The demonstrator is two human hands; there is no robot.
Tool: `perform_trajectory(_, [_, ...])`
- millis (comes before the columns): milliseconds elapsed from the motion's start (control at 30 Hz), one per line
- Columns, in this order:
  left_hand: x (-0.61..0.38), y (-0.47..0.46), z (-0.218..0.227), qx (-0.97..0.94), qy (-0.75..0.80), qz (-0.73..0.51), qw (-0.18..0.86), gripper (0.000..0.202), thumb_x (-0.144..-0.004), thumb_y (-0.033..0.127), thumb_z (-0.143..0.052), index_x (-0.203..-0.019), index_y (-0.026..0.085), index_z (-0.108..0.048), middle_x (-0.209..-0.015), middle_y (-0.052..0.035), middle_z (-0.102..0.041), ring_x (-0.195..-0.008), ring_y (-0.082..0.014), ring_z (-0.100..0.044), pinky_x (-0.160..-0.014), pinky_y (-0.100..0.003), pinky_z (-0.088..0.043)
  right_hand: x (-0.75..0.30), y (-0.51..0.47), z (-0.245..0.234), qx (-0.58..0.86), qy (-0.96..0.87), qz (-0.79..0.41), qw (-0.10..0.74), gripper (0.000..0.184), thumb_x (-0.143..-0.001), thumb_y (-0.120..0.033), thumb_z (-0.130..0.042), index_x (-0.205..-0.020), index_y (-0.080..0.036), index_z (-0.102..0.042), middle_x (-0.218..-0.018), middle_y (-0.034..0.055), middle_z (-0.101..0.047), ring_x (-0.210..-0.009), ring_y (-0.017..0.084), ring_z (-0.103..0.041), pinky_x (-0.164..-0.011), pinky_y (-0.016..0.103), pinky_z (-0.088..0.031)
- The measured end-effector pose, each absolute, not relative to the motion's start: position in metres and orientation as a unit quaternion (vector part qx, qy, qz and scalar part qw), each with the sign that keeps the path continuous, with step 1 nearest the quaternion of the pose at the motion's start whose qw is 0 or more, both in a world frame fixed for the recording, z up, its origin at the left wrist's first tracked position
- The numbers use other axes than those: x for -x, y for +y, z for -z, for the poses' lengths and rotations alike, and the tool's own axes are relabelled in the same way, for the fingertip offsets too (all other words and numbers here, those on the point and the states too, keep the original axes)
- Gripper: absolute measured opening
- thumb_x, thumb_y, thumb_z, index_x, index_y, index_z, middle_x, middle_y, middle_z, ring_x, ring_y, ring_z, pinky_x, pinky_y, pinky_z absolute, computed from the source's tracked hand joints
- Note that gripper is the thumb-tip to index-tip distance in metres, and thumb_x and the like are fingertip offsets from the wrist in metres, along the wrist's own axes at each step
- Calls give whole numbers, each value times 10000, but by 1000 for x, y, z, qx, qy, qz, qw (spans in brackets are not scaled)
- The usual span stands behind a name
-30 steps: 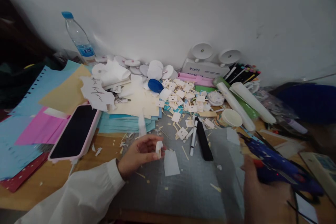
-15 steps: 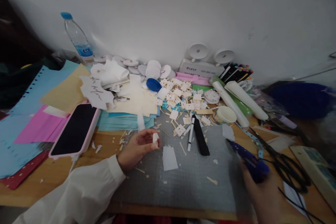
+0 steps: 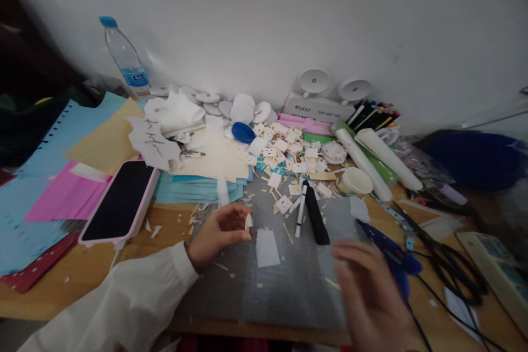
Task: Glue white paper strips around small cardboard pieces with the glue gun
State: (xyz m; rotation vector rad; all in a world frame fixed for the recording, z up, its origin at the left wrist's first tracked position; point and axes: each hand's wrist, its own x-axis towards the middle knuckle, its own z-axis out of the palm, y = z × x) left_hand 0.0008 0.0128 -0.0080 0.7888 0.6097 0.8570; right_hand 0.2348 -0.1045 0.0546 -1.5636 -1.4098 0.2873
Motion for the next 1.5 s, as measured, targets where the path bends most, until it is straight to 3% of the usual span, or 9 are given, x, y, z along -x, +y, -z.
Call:
perform_trajectory(167, [0,11,8,-384,257,-390,797,408,-608,153,-837,-964,169,-638,-774,20,-645,-698,-115,-621,-664,-217,-465,-172,-52,-30,552,-622,-301,466,159,-869,-156,-514,-994,-228,-581,-947,52,-583,-850,176,-576,-743,310,-490])
perform_trajectory(467, [-1,10,11,-374,245,-369,814,432,-576,142,-857,-947,155,-636,-856,-7,-664,-775,-132,-634,-721,-238,-490,-148,-46,-22,563,-568,-355,484,86,-826,-156,-566,-888,-215,-559,-837,9,-573,-758,151,-568,-684,272,-482])
perform_trajectory(633, [-1,9,11,-370,239,-366,820,438,-587,147,-854,-963,158,-631,-826,-3,-676,-746,-127,-641,-700,-228,-488,-151,-44,-24,568,-608,-295,470,97,-841,-115,-541,-830,-208,-563,-786,2,-580,-737,142,-572,-671,258,-470])
perform_trajectory(867, [-1,8,10,-369,238,-357,824,406,-605,163,-847,-961,156,-653,-837,-2,-671,-762,-116,-635,-711,-212,-487,-156,-50,-26,540,-719,-133,417,166,-870,-90,-535,-984,-203,-576,-903,45,-609,-851,162,-586,-759,274,-484])
perform_trajectory(1167, [0,8,6,-375,270,-334,822,436,-586,208,-861,-985,173,-690,-864,-11,-708,-794,-136,-645,-772,-258,-501,-154,-52,-25,504,-750,-148,401,238,-863,-70,-513,-1064,-192,-547,-962,63,-615,-904,178,-585,-807,309,-493])
perform_trajectory(1500, [2,8,5,-374,312,-338,806,437,-579,228,-856,-990,181,-716,-967,-44,-740,-910,-201,-669,-858,-322,-505,-156,-52,-34,488,-778,-177,354,473,-815,-43,-490,-1268,-177,-469,-1096,106,-572,-1031,223,-535,-871,379,-494])
